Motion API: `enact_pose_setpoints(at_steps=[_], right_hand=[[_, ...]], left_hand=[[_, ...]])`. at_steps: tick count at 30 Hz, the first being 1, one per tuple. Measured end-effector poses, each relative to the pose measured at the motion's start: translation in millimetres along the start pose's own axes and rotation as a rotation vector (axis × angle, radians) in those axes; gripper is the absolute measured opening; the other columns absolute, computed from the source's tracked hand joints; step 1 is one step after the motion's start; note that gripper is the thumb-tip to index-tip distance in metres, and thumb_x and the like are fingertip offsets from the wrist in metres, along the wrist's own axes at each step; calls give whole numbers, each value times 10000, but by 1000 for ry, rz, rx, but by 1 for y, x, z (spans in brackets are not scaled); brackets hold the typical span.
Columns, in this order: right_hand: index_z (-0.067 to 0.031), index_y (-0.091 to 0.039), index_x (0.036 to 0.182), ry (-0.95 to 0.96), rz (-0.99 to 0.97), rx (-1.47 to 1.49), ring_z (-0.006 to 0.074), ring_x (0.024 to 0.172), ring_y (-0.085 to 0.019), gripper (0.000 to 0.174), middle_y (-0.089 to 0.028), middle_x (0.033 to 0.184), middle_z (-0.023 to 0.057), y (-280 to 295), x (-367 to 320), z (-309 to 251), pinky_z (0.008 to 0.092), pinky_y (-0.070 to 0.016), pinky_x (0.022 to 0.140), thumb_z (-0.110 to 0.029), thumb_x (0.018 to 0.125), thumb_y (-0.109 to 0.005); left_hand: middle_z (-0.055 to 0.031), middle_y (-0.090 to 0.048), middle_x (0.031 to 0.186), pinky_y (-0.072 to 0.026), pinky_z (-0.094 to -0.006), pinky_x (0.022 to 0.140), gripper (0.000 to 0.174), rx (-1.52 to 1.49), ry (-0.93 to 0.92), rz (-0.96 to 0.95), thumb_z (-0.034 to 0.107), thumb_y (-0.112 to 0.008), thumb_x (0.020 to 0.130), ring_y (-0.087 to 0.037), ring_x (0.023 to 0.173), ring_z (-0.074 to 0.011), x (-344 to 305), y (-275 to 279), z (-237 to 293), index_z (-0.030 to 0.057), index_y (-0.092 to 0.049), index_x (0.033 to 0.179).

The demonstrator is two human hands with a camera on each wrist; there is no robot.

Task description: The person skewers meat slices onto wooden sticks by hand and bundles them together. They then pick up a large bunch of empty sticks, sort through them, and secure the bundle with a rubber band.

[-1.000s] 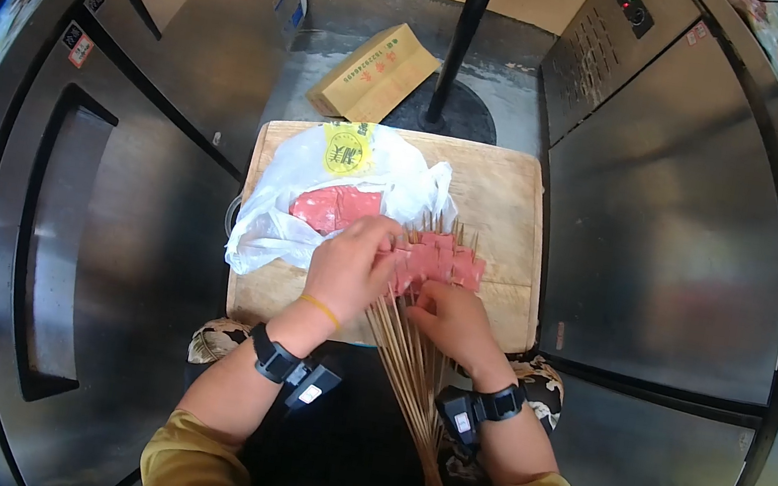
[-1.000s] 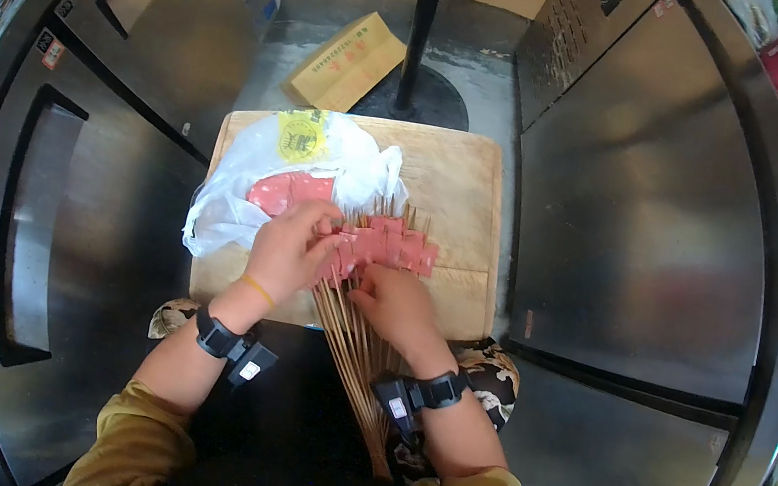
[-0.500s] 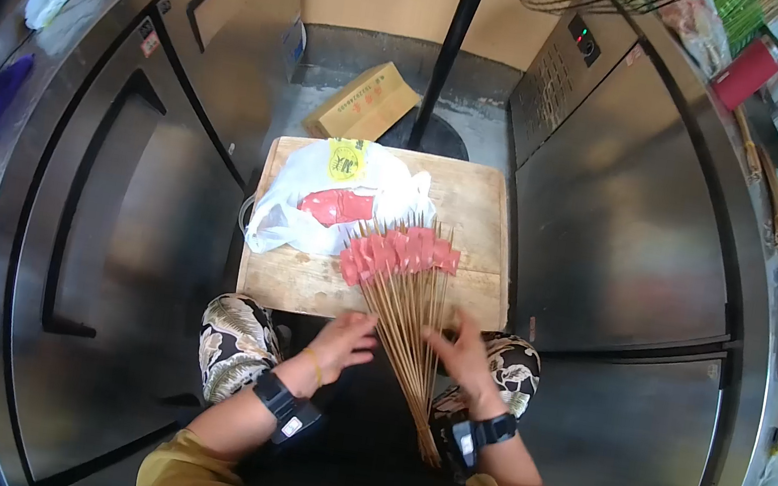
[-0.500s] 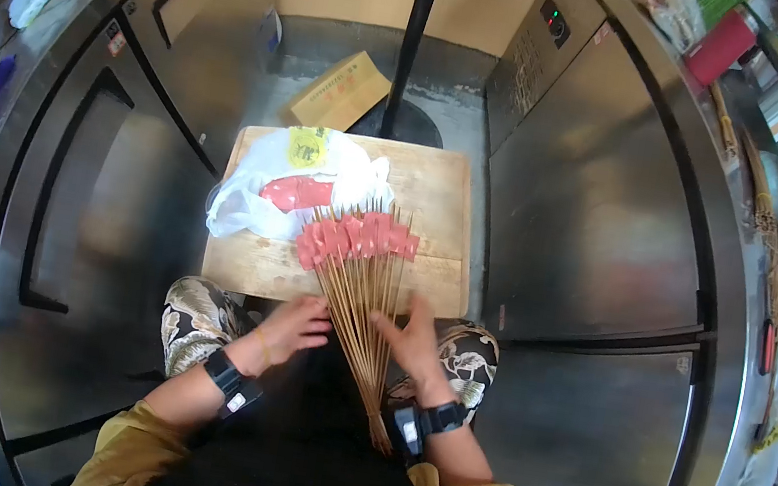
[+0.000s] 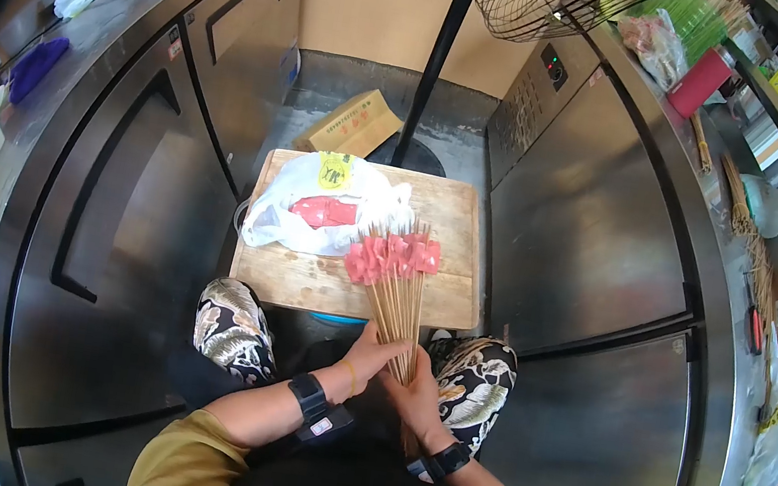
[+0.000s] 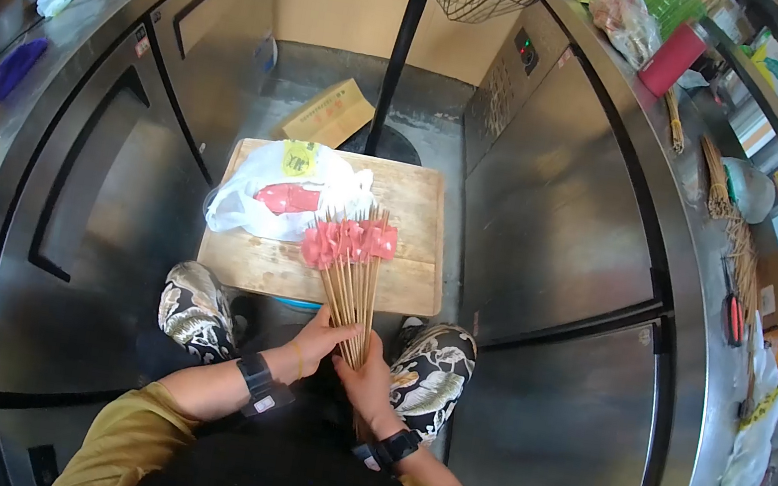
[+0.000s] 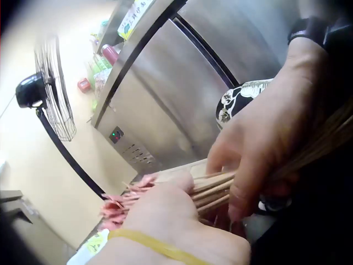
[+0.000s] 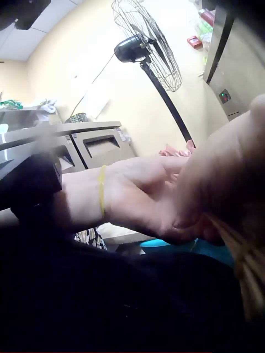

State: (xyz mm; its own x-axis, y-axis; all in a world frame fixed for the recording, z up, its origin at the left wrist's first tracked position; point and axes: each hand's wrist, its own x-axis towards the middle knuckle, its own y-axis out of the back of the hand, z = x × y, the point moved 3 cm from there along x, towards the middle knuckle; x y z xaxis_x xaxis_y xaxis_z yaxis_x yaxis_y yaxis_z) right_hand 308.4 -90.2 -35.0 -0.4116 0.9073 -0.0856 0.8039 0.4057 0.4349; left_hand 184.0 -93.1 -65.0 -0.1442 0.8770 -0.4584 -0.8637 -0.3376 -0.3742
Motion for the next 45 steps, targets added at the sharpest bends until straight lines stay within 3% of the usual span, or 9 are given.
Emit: enact_pose_setpoints(at_steps=[4,10,11,22,31,34,38,42,45], right_hand=[[-10,-355,1268,143,74,65,337,938,-623,648,-608,1009,220,9,-6,0,370,-494,768,-224,776,-718],[-22,-425,1134,-216,-120,293,100,824,-560,408,-578,906,57,23,-6,0,234,-464,677,-193,845,-658],[-29,-443,1105,-27,-79,335,47,761,-520,323,-554,847,8,20,3,22,193,-429,627,-206,890,-607],[-52,-571,975,-397,-201,494,82,684,-542,238,-585,782,0,27,89,48,229,-439,591,-268,880,-603],[-36,-500,1215,-232,-181,842,140,835,-583,376,-603,1006,74,44,80,31,255,-468,704,-193,885,-590],[-41,-422,1315,334,94,-79,296,1105,-518,604,-503,1238,177,81,54,-10,364,-427,922,-129,781,-691],[-42,-391,1331,794,75,-228,346,1267,-381,739,-401,1351,198,102,19,-97,443,-307,1049,-135,694,-754],[-29,-607,1028,882,-261,-40,302,1131,-535,322,-610,1090,136,93,44,-127,418,-365,1016,-85,732,-719],[-9,-596,896,504,-36,259,148,910,-606,63,-642,950,79,95,61,-165,264,-485,825,-68,879,-583]], left_hand=[[-72,-615,1094,-487,-335,854,345,-236,52,-203,141,-617,866,-593,992,-174,-4,-19,8,44,-481,1167],[-74,-635,1072,-508,-343,835,263,-345,100,-192,139,-600,875,-612,965,-190,3,-27,2,57,-559,1121],[-73,-637,1065,-510,-344,828,258,-363,106,-190,141,-597,877,-613,960,-189,7,-25,-1,59,-560,1120],[-68,-623,1019,-526,-361,793,289,-418,204,-215,85,-546,888,-630,921,-215,9,-16,-6,88,-507,1174],[-132,-597,1105,-495,-401,895,314,-478,108,-293,110,-535,900,-600,999,-263,-4,-32,28,5,-496,1194],[-131,-604,1090,-496,-375,887,309,-578,184,-313,152,-535,910,-602,994,-247,6,-34,46,-6,-508,1174],[-101,-619,1057,-499,-349,863,281,-600,114,-290,216,-522,926,-603,979,-204,-4,-60,68,20,-533,1128],[-51,-592,1105,-500,-321,856,264,-826,-2,-776,269,-469,955,-585,1005,-161,-1,-69,81,79,-529,1128],[-91,-567,1153,-420,-370,976,446,-694,35,-561,423,-445,936,-538,1092,-216,-21,-72,119,44,-491,1169]])
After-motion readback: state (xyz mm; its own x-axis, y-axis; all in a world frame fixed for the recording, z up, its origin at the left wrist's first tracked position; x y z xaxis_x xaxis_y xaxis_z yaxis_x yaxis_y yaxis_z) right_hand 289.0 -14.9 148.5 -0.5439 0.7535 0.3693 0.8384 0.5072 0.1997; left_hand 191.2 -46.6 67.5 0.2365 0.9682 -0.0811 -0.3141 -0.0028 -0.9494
